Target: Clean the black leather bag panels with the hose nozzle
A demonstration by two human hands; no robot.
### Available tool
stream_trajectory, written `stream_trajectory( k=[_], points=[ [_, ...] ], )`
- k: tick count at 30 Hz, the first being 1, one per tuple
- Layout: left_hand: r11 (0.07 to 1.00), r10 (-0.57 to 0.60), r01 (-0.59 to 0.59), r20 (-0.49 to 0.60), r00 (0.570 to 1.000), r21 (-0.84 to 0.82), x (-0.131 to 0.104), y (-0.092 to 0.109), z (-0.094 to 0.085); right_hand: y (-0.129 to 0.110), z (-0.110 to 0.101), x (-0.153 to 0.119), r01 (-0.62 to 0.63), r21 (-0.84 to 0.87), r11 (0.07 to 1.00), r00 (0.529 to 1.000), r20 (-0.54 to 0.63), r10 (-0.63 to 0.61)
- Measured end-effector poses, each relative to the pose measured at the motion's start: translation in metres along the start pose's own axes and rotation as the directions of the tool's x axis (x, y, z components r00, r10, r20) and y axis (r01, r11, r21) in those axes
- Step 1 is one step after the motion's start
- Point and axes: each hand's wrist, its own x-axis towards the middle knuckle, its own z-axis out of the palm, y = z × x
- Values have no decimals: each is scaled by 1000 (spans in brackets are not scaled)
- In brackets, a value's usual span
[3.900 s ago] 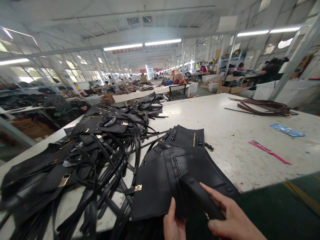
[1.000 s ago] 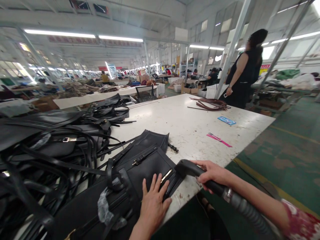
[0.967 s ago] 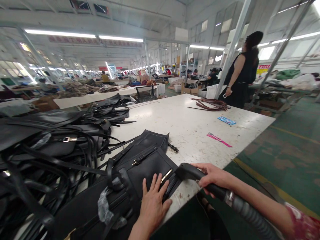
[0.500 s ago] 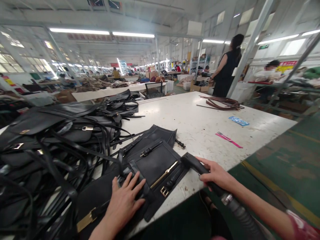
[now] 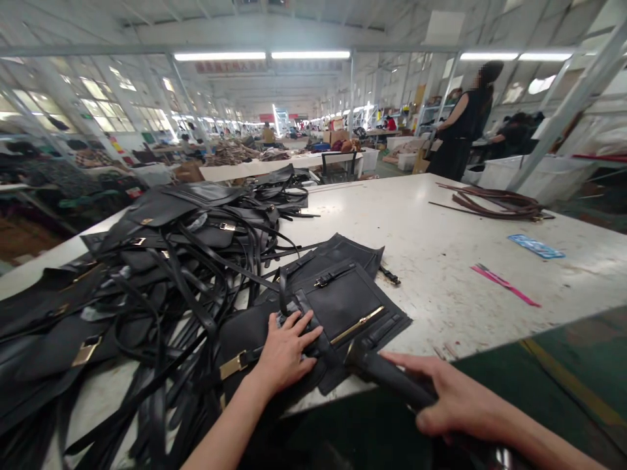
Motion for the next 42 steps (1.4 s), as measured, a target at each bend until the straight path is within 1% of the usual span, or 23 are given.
stream_trajectory(
  k=[2, 4, 6, 8, 10, 11, 13, 15, 17, 19, 22, 23, 25, 27, 29, 31, 35, 39, 42],
  points=[
    [1000, -3, 3, -5, 1000, -6, 0, 0, 2, 1, 19, -1, -36, 23, 999, 994, 106, 33],
    [1000, -8, 8, -2, 1000, -14, 0, 0, 2, -1, 36, 3, -27, 17, 999, 987, 159, 24],
    [1000, -16, 16, 4, 1000, -22, 0, 0, 1, -6, 49, 11, -13, -5, 1000, 988, 154, 13],
    [999, -22, 22, 9, 1000, -28, -1, 1, 0, -11, 59, 18, -12, -48, 999, 994, 108, 17],
    [999, -24, 24, 16, 1000, -39, -1, 0, 0, -14, 65, 21, -21, -64, 998, 996, 81, 26],
    [999, -24, 25, 20, 1000, -47, -1, 0, -1, -14, 67, 22, -25, -42, 999, 997, 75, 28],
    [998, -24, 26, 25, 999, -64, -1, -1, -2, -12, 66, 20, -24, 55, 998, 998, 61, 20],
    [997, -29, 31, 20, 999, -76, -2, 0, -4, -7, 61, 15, -16, 137, 990, 1000, 13, 14],
    [996, -34, 35, 11, 999, -86, -6, 2, -5, -3, 52, 9, -2, 130, 992, 998, -64, 10],
    [994, -16, 17, 10, 1000, -109, -15, 8, -3, -2, 44, 3, 13, 110, 994, 994, -111, 0],
    [993, 35, -37, -23, 999, -112, -38, 21, 12, -5, 36, -2, 63, 175, 982, 994, -103, -46],
    [995, 41, -46, -60, 997, -88, -46, 25, 20, -7, 35, -2, 65, 191, 979, 994, -95, -48],
    [1000, 19, -23, -189, 982, -19, -59, 32, 35, -11, 35, 2, 47, 177, 983, 996, -82, -33],
    [998, -38, 51, -329, 943, 30, -65, 37, 48, -14, 34, 12, 25, 134, 991, 998, -59, -18],
    [990, -100, 132, -411, 906, 50, -65, 40, 56, -17, 33, 27, 30, 108, 994, 999, -18, -28],
    [983, -119, 168, -436, 892, 74, -62, 40, 61, -23, 30, 45, 28, 100, 995, 999, 42, -32],
    [979, -96, 166, -463, 881, 115, -59, 37, 66, -44, 29, 87, 50, 53, 997, 986, 159, -58],
    [978, -117, 187, -483, 868, 98, -57, 38, 67, -70, 40, 127, 89, -1, 996, 980, 180, -88],
    [974, -143, 209, -488, 861, 83, -57, 40, 64, -88, 47, 149, 120, -47, 992, 979, 169, -111]
  ],
)
